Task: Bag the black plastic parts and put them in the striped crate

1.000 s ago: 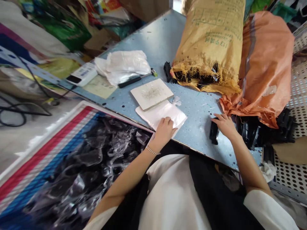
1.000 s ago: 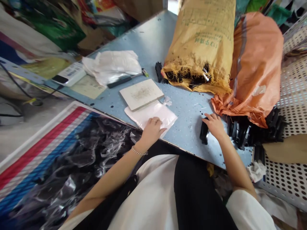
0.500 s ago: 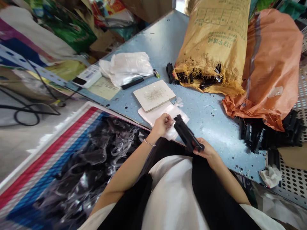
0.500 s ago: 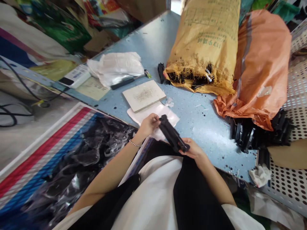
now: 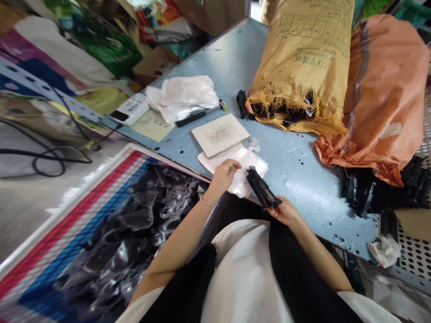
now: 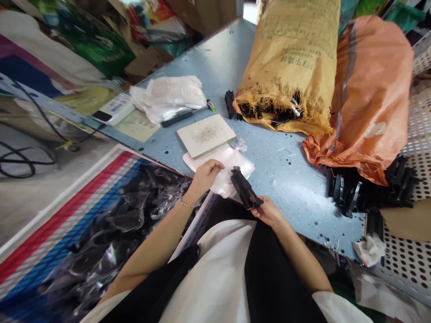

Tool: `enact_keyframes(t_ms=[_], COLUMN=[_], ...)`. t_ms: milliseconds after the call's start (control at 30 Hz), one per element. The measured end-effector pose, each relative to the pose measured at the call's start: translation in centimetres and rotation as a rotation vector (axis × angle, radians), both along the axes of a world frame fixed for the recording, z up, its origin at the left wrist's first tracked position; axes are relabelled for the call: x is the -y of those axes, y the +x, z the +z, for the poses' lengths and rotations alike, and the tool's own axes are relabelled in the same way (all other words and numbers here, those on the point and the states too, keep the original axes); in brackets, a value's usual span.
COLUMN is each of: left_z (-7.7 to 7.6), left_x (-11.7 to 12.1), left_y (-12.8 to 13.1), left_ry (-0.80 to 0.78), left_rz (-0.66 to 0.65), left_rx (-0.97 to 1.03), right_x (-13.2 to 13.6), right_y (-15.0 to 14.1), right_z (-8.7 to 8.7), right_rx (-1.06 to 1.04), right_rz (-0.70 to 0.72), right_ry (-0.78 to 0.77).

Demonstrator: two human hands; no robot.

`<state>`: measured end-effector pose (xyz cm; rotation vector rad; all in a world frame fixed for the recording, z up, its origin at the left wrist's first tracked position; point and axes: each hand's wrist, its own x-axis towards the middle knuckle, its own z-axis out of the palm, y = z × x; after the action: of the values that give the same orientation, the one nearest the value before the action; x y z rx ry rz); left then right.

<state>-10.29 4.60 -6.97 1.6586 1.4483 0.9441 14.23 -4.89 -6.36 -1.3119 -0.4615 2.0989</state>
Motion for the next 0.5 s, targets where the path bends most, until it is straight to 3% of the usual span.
enact_keyframes(t_ms=[167, 333, 433, 500], left_z=[0.4, 1.5, 2.3, 2.7], left_x=[0.4, 3.7, 6.7, 8.2], left_y=[-0.7, 1.9, 4.3, 5.6], left_ry=[0.197, 0.420, 0.509, 0.489], left_rz=[-0.089, -0.306, -0.503, -0.541], left_rx=[-0.245, -0.258, -0.197, -0.155], right_x=[0.1, -1.3, -1.8, -1.8], right_y=[0.4, -0.9, -1.6, -1.9], right_z=[0.0, -0.7, -1.3, -1.2], right_rx=[-0.093, -0.314, -0.152, -0.023], right_rz=[0.059, 0.055, -0.090, -0.142], right_ry=[0.006, -0.058, 0.061, 0.142])
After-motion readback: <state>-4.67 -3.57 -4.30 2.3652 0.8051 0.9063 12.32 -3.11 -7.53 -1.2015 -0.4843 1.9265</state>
